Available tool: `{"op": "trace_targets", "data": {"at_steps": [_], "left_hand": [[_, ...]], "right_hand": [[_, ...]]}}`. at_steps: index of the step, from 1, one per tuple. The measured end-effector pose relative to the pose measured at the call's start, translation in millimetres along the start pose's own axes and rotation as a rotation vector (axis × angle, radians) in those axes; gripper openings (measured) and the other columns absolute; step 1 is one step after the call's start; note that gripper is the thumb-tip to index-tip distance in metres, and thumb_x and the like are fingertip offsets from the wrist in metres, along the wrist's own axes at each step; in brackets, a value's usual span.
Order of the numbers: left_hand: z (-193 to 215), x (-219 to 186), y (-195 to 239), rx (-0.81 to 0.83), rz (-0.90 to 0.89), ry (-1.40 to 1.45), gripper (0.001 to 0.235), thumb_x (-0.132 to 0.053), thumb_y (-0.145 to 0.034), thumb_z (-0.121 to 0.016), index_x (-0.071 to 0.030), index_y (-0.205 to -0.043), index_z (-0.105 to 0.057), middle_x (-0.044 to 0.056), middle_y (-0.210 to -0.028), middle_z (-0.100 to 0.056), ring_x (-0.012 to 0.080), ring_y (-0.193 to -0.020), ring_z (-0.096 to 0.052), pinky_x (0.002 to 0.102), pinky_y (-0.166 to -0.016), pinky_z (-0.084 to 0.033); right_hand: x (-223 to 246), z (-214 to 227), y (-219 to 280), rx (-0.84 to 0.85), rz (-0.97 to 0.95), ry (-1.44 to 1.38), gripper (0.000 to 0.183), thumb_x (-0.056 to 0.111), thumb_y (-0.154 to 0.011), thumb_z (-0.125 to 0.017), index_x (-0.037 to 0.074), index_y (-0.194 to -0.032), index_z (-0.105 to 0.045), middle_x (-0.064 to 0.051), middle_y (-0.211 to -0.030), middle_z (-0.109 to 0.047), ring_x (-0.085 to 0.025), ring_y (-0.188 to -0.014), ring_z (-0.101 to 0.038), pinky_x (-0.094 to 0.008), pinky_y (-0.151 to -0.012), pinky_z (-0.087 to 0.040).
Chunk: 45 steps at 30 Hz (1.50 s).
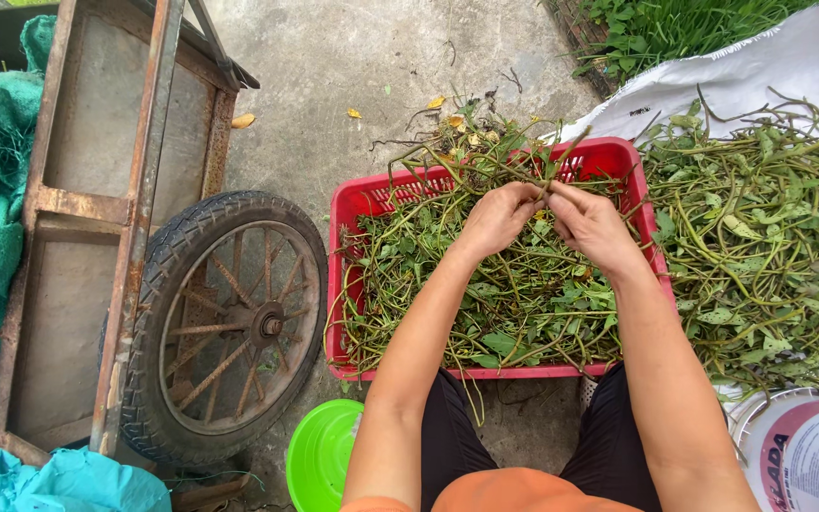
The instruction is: The person sits on a low stool and uses a knife to trim green leafy vegetables, cutting off unwanted parts and placing the trimmed pieces into a red basket. The person handles the vegetables one at a time, repeatedly picking up stems, cutting them, and discarding the trimmings.
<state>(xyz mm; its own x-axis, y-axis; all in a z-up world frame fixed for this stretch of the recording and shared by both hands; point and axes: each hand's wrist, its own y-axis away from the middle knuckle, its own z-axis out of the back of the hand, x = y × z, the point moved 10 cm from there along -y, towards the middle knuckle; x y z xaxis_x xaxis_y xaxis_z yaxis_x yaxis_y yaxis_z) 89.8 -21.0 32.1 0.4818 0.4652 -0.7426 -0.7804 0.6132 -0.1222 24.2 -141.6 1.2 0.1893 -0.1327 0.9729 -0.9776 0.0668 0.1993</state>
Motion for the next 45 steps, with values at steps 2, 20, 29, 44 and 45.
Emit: {"op": "trace_targets", "data": {"at_steps": [2,20,29,44,45], "left_hand": [[3.5,-14.8,-3.6,0.022,-0.055,-0.043,0.025,-0.026,-0.097,-0.065,-0.009,-0.113,-0.074,0.009,-0.101,-0.071,0.0280,-0.092,-0.071,0.043,-0.082,-0.055],[-93.2,79.8,-62.6,0.246,-0.081,-1.011,0.023,-0.013,-0.093,-0.060,-0.012,-0.113,-0.071,0.009,-0.114,-0.069,0.0258,-0.116,-0.060,0.056,-0.116,-0.026],[-0.9,33.0,-30.8,0.238,0.079,-0.502,0.025,-0.035,-0.098,-0.061,-0.016,-0.094,-0.078,0.004,-0.094,-0.070,0.0215,-0.105,-0.063,0.058,-0.118,-0.016],[82.9,84.1,10.3,-0.284,0.050,0.902,0.022,-0.020,-0.104,-0.066,-0.003,-0.117,-0.072,0.001,-0.097,-0.071,0.0084,-0.081,-0.058,0.026,-0.077,-0.049],[80.8,91.8,13.3,-0.306,0.057,0.922,0.021,-0.020,-0.106,-0.067,-0.003,-0.117,-0.073,0.001,-0.095,-0.070,0.0088,-0.080,-0.057,0.026,-0.075,-0.048]], "right_hand": [[-4.8,8.2,-7.9,-0.015,0.014,-0.115,0.041,0.039,-0.107,-0.057,0.007,-0.130,-0.069,0.002,-0.065,-0.049,-0.006,-0.053,-0.040,-0.023,-0.047,-0.030],[-29.9,108.4,-8.2,-0.291,0.243,-0.726,0.042,0.038,-0.120,-0.046,0.002,-0.143,-0.049,-0.007,-0.086,-0.059,-0.019,-0.074,-0.057,-0.036,-0.072,-0.048],[5.3,83.6,8.9,-0.233,0.205,-0.498,0.058,0.053,-0.112,-0.047,0.004,-0.143,-0.050,-0.003,-0.075,-0.051,-0.012,-0.060,-0.047,-0.027,-0.055,-0.039],[49.2,57.8,33.2,-0.245,0.463,-0.389,0.071,0.057,-0.109,-0.055,0.002,-0.153,-0.043,-0.002,-0.081,-0.049,-0.009,-0.067,-0.046,-0.023,-0.057,-0.038],[49.3,59.5,34.7,-0.248,0.472,-0.402,0.072,0.057,-0.109,-0.055,0.002,-0.154,-0.043,-0.001,-0.081,-0.049,-0.009,-0.068,-0.047,-0.023,-0.057,-0.039]]}}
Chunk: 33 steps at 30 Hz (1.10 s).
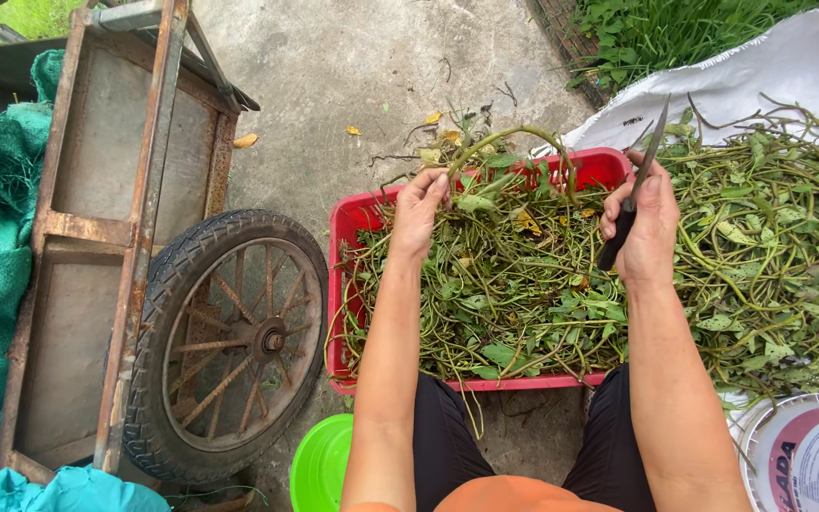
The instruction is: The person sits on a low stool and uses a knife to trim green leafy vegetables, cutting off unwanted parts and placing the trimmed pieces into a red basket. The person handles the vegetables one at a time, repeatedly picking up stems, cutting them, and discarding the trimmings.
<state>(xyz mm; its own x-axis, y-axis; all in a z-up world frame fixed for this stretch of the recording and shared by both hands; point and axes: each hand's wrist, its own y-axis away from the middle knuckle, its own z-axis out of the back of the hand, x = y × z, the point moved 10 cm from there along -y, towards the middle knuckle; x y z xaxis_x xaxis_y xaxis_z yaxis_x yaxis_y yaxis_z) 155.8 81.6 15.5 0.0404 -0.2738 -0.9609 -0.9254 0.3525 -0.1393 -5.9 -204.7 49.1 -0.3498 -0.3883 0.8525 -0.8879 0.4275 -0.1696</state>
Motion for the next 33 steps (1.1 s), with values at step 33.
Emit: {"op": "trace_targets", "data": {"at_steps": [33], "left_hand": [[-78.1,-45.8,40.4,-0.003,-0.203,-0.838,0.018,-0.013,-0.098,-0.066,-0.004,-0.111,-0.074,0.008,-0.096,-0.075,0.0175,-0.078,-0.071,0.035,-0.072,-0.057]], "right_hand": [[-70.2,-57.0,19.8,0.389,-0.483,0.426,0.056,0.025,-0.102,-0.056,0.022,-0.157,-0.046,0.008,-0.066,-0.039,-0.005,-0.057,-0.034,-0.024,-0.049,-0.029]]}}
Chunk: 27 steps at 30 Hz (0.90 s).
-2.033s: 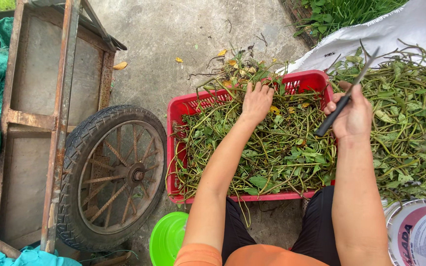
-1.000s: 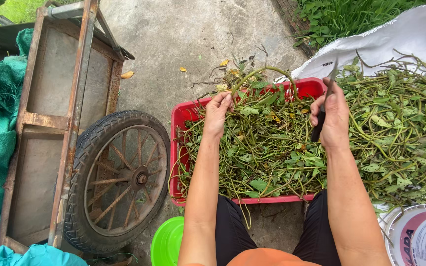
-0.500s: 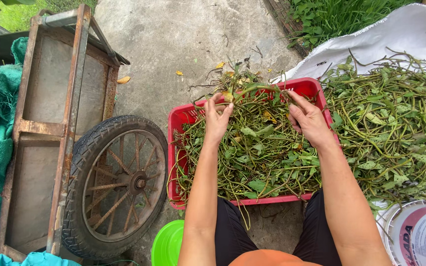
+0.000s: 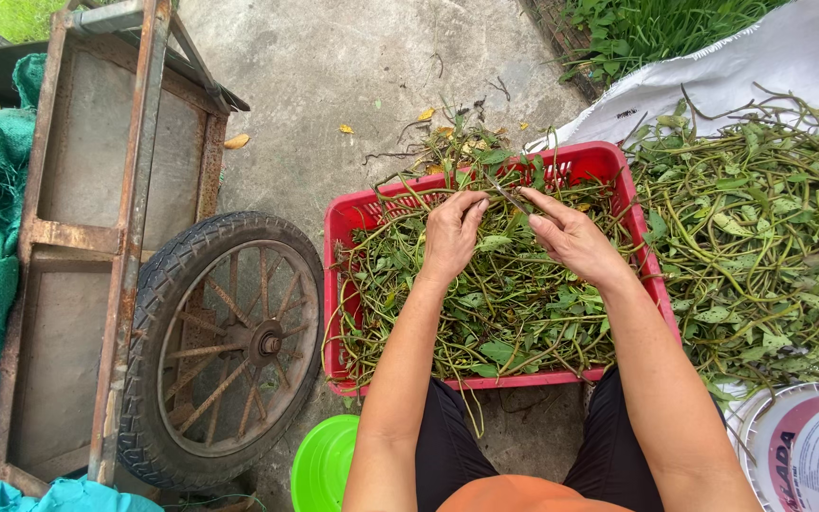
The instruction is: The person sits on a low stool and uses a knife to trim green leafy vegetables, cutting off unwanted parts and placing the trimmed pieces into a red basket. The person handles the vegetables one at a time, repeatedly picking up stems, cutting them, and discarding the trimmings.
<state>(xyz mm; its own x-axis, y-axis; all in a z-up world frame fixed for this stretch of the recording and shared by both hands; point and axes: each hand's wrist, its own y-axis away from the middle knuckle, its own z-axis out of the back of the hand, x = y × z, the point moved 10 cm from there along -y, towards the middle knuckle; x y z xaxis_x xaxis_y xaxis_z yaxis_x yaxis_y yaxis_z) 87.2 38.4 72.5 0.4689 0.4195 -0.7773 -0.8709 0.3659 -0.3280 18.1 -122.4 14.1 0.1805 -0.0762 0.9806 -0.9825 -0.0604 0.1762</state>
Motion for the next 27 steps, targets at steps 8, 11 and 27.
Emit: {"op": "trace_targets", "data": {"at_steps": [8,11,27], "left_hand": [[8.8,-15.3,11.5,-0.057,-0.098,-0.189,0.015,-0.016,-0.099,-0.066,-0.006,-0.106,-0.073,0.009,-0.098,-0.074,0.0283,-0.085,-0.072,0.039,-0.075,-0.056],[12.5,-20.5,8.8,-0.065,-0.127,-0.220,0.014,-0.016,-0.098,-0.066,-0.006,-0.106,-0.073,0.009,-0.098,-0.074,0.0297,-0.086,-0.072,0.040,-0.076,-0.056],[-4.4,-23.0,57.3,-0.184,0.041,-0.115,0.017,-0.020,-0.098,-0.066,-0.007,-0.105,-0.075,0.012,-0.088,-0.075,0.0268,-0.074,-0.072,0.039,-0.070,-0.055]], "right_hand": [[-17.5,-7.8,-0.4,0.074,-0.087,-0.166,0.054,0.029,-0.103,-0.051,0.020,-0.156,-0.046,0.004,-0.066,-0.041,-0.006,-0.055,-0.036,-0.023,-0.048,-0.032],[-21.6,-9.1,-2.8,0.100,-0.164,-0.306,0.053,0.032,-0.104,-0.049,0.020,-0.155,-0.047,0.003,-0.065,-0.045,-0.007,-0.053,-0.038,-0.022,-0.046,-0.032],[-0.9,63.8,56.5,-0.357,0.065,-0.043,0.053,0.032,-0.106,-0.051,0.019,-0.157,-0.046,0.002,-0.067,-0.047,-0.008,-0.052,-0.040,-0.026,-0.047,-0.034]]}}
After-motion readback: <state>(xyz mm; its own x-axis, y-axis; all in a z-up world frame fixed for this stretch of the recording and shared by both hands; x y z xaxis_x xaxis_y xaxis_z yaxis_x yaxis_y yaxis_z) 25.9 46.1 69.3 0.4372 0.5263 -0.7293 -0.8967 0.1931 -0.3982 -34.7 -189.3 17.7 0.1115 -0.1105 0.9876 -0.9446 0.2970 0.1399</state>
